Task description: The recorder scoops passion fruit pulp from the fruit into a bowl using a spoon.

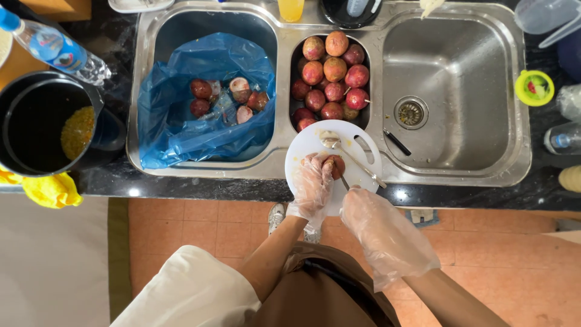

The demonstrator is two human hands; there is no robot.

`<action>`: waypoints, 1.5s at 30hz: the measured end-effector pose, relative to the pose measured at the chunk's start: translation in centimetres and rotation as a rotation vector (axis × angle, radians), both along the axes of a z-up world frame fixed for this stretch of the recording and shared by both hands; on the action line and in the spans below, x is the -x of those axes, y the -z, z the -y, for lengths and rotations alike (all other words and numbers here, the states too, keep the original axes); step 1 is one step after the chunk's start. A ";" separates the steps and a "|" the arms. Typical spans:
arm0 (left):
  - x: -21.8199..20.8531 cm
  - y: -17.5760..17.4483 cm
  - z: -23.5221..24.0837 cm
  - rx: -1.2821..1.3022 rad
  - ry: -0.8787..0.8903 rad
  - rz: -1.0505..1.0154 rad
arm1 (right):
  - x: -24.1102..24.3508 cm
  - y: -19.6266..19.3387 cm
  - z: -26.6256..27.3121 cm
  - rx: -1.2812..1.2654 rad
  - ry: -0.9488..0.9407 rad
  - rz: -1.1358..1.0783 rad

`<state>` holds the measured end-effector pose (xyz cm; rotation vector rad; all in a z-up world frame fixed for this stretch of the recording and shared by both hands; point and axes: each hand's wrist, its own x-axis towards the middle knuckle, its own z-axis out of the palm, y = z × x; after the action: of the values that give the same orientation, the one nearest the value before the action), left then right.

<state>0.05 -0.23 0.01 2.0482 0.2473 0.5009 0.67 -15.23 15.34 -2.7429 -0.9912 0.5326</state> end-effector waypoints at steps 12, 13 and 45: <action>0.3 -1.5 0.1 -0.057 -0.022 -0.016 | -6.2 -3.4 -2.8 -0.155 0.818 -1.007; 0.3 -1.4 0.1 -0.055 -0.020 -0.016 | -6.3 -3.0 -3.3 -0.154 0.821 -1.006; 0.8 -1.8 -0.1 -0.167 0.069 -0.196 | 4.4 13.8 0.8 0.384 -0.124 0.092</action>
<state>-0.76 -0.14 1.82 2.2641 0.2581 0.2861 -3.76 -16.05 1.57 -3.0774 -1.1966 0.6862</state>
